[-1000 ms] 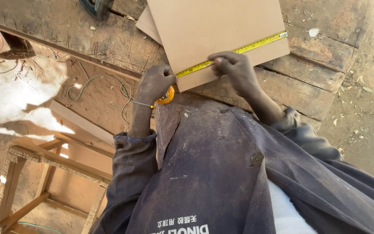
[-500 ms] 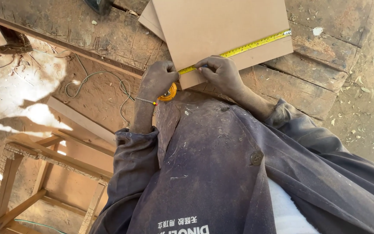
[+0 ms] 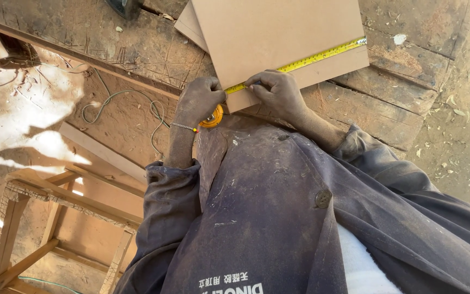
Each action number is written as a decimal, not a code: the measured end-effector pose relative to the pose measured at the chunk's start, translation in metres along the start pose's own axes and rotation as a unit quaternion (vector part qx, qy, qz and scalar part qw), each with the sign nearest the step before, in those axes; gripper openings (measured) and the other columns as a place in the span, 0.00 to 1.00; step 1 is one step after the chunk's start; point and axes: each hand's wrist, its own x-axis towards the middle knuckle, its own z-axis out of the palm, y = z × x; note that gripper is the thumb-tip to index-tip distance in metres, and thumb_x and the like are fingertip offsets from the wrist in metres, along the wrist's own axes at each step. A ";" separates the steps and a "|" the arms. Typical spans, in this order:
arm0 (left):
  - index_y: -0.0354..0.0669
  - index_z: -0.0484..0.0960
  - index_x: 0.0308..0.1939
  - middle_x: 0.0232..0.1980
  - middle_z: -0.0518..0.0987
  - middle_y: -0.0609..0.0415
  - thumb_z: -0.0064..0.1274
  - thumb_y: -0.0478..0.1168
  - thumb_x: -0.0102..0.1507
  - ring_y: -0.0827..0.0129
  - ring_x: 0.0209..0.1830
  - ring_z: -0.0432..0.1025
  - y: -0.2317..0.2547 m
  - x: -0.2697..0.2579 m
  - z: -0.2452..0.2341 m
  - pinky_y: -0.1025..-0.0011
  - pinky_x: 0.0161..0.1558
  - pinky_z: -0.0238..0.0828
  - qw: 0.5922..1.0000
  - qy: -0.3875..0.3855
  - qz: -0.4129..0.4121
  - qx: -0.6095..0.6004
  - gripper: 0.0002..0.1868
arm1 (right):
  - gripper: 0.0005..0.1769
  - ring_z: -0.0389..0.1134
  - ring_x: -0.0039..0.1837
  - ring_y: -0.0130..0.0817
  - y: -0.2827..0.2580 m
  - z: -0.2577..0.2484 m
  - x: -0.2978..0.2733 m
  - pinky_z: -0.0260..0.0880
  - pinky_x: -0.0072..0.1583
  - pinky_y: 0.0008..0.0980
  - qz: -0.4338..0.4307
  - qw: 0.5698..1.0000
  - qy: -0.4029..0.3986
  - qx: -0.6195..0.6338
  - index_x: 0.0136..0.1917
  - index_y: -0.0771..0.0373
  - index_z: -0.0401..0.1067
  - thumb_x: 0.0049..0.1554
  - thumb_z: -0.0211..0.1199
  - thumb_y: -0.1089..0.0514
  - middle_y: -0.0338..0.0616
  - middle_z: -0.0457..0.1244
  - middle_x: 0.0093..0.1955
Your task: The person marks a small piece of wood with a pencil, then uses a tape measure to measure the length and width of a larger rectangular board. The person repositions the tape measure multiple times to measure different sides of the board.
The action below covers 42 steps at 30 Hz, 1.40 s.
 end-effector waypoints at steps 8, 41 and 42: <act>0.51 0.80 0.23 0.27 0.77 0.48 0.54 0.49 0.53 0.52 0.35 0.77 0.002 -0.002 -0.001 0.59 0.37 0.67 1.000 0.007 0.005 -0.001 0.10 | 0.08 0.73 0.51 0.49 -0.003 -0.001 0.000 0.73 0.52 0.42 0.009 1.000 -0.001 0.003 0.50 0.52 0.82 0.57 0.65 0.59 0.50 0.70 0.45; 0.52 0.87 0.37 0.40 0.85 0.50 0.48 0.53 0.58 0.56 0.45 0.81 0.079 0.006 0.006 0.58 0.47 0.78 0.996 -0.030 -0.043 -0.079 0.16 | 0.10 0.64 0.37 0.30 -0.025 -0.090 -0.007 0.70 0.39 0.30 -0.057 0.940 0.307 0.135 0.52 0.75 0.76 0.63 0.65 0.63 0.51 0.61 0.37; 0.54 0.86 0.36 0.37 0.84 0.52 0.49 0.54 0.59 0.60 0.38 0.82 0.072 0.015 -0.005 0.61 0.43 0.81 0.991 0.012 -0.068 -0.111 0.14 | 0.10 0.64 0.37 0.29 -0.026 -0.091 -0.002 0.70 0.40 0.30 -0.055 0.942 0.306 0.129 0.52 0.74 0.76 0.63 0.65 0.63 0.50 0.62 0.38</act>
